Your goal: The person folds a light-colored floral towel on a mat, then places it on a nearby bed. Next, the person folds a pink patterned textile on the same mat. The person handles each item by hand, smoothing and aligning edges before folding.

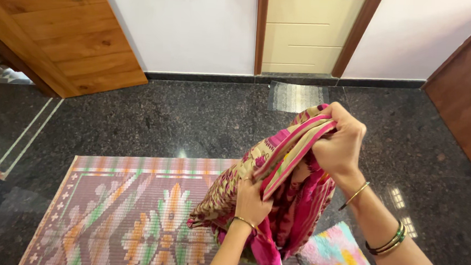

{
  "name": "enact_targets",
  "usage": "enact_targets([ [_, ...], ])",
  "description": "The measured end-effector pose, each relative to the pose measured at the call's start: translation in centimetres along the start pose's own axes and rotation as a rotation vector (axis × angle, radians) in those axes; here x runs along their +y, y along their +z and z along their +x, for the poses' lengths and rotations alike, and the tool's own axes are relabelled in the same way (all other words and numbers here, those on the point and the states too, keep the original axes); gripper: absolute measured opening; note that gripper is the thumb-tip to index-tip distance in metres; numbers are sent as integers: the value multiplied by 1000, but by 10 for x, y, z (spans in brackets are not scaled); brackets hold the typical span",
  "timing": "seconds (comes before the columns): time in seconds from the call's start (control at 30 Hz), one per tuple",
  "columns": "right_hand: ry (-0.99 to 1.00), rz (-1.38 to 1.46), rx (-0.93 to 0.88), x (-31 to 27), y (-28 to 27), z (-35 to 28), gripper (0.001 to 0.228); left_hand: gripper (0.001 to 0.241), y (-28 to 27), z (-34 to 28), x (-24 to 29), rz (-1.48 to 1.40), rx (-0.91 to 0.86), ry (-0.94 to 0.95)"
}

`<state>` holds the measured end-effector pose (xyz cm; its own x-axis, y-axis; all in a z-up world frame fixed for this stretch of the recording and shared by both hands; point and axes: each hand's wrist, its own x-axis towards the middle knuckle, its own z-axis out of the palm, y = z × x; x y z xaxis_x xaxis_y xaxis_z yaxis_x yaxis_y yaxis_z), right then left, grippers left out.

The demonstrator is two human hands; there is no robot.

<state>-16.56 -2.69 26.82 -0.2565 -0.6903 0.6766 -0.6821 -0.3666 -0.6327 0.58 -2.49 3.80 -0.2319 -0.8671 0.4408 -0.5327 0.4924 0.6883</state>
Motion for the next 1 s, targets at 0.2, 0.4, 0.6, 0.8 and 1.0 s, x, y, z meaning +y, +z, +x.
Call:
enact_targets([
  [0.2, -54, -7, 45, 5, -13, -8, 13, 36, 30, -1, -41, 258, 163, -325],
  [0.4, 31, -147, 90, 24, -40, -20, 12, 28, -84, 84, -49, 143, 407, -247],
  [0.6, 103, -257, 218, 42, -66, -21, 13, 16, -111, 88, -38, 349, 318, 189],
  [0.8, 171, -222, 187, 55, -70, -16, 11, 34, -52, 17, -74, -29, 15, -196],
  [1.0, 161, -258, 227, 69, -66, -19, 13, 44, -35, -32, -99, -312, -2, 85],
])
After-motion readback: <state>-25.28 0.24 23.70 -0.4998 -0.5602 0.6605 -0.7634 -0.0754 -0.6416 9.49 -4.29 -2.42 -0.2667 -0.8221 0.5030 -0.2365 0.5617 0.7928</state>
